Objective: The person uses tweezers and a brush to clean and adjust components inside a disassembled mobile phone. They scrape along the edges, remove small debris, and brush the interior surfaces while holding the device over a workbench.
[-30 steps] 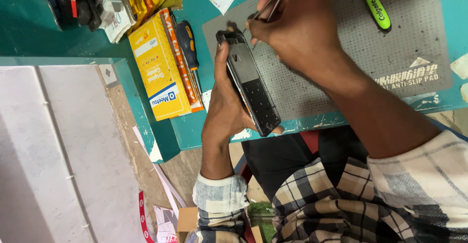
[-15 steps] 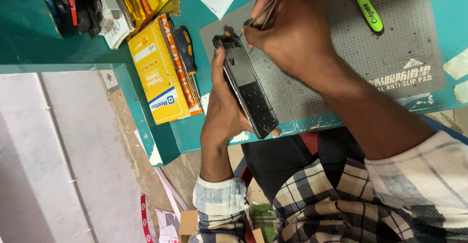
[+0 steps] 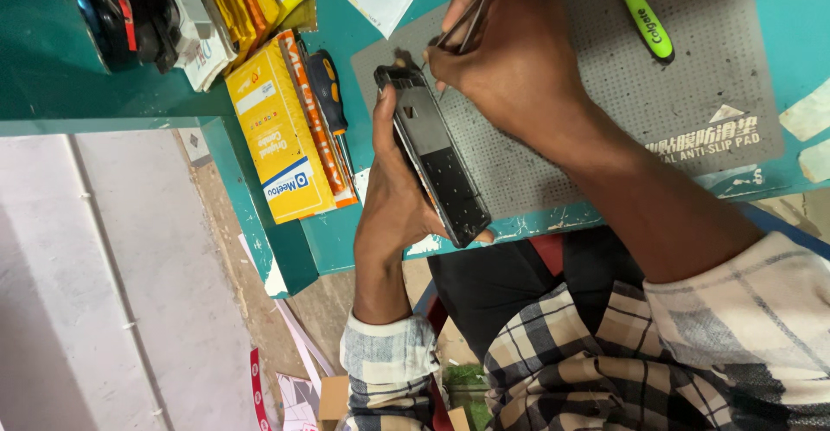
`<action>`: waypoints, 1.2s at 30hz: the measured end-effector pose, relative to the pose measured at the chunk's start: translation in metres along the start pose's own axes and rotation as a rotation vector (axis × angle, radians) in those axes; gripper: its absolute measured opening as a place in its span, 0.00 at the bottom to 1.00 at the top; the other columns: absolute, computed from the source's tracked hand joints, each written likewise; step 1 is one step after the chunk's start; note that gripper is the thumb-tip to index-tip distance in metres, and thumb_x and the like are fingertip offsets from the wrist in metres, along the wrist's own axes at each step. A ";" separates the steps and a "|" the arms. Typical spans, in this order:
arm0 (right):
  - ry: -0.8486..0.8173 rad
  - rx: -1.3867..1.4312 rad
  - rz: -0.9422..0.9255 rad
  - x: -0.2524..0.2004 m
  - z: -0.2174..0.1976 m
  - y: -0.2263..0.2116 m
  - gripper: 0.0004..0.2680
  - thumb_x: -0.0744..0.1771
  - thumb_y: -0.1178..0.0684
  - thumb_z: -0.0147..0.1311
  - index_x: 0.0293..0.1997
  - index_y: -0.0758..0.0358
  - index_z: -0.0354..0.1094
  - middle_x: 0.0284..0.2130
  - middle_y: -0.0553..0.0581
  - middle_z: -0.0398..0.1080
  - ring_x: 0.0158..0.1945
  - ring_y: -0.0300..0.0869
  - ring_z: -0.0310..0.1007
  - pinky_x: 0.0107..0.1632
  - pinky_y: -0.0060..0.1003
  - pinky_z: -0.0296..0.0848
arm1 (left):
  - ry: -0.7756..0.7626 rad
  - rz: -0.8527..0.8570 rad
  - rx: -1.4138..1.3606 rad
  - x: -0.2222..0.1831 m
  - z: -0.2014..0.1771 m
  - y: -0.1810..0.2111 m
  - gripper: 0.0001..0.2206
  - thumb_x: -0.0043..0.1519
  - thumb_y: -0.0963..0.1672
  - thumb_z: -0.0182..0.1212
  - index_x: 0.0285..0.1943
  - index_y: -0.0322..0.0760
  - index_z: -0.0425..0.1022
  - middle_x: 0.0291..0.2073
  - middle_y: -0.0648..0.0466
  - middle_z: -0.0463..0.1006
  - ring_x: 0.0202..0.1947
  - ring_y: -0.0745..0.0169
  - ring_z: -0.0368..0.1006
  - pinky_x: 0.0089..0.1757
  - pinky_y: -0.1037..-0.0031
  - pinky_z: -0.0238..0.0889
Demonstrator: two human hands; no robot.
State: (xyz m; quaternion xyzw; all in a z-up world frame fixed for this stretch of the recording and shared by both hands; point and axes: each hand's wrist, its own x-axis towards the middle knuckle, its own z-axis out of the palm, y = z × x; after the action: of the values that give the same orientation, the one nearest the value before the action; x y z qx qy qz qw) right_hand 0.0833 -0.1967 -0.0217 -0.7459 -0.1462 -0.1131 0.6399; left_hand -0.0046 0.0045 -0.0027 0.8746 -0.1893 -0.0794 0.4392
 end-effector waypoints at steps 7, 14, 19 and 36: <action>0.014 0.097 0.059 0.003 0.001 -0.006 0.09 0.67 0.64 0.64 0.41 0.67 0.62 0.26 0.58 0.77 0.32 0.39 0.84 0.35 0.30 0.81 | 0.022 0.053 0.073 0.003 0.000 0.004 0.78 0.28 0.58 0.85 0.81 0.36 0.24 0.74 0.34 0.58 0.74 0.37 0.60 0.74 0.59 0.54; 0.097 0.019 0.129 0.003 0.011 -0.006 0.10 0.65 0.58 0.65 0.39 0.65 0.63 0.25 0.57 0.75 0.29 0.41 0.81 0.32 0.35 0.75 | 0.068 0.065 0.205 0.005 -0.001 -0.003 0.79 0.20 0.57 0.86 0.78 0.25 0.33 0.75 0.24 0.49 0.76 0.26 0.51 0.72 0.58 0.47; 0.099 0.005 0.511 0.005 0.017 -0.033 0.10 0.61 0.54 0.65 0.37 0.64 0.66 0.21 0.57 0.75 0.20 0.44 0.73 0.26 0.38 0.69 | 0.065 0.087 0.182 0.007 -0.004 0.006 0.78 0.19 0.56 0.87 0.78 0.23 0.38 0.76 0.25 0.47 0.77 0.27 0.46 0.72 0.58 0.44; -0.042 -0.323 0.242 0.009 0.021 -0.042 0.12 0.62 0.53 0.65 0.46 0.63 0.68 0.29 0.59 0.77 0.33 0.46 0.81 0.39 0.39 0.77 | 0.074 0.151 0.197 0.007 -0.012 0.012 0.75 0.23 0.56 0.87 0.78 0.23 0.39 0.75 0.25 0.46 0.77 0.27 0.43 0.71 0.55 0.43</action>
State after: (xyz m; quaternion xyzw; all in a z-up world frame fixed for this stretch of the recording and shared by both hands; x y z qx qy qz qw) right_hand 0.0758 -0.1691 0.0172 -0.8533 -0.0488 -0.0417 0.5175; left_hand 0.0024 0.0038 0.0141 0.8991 -0.2449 0.0052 0.3627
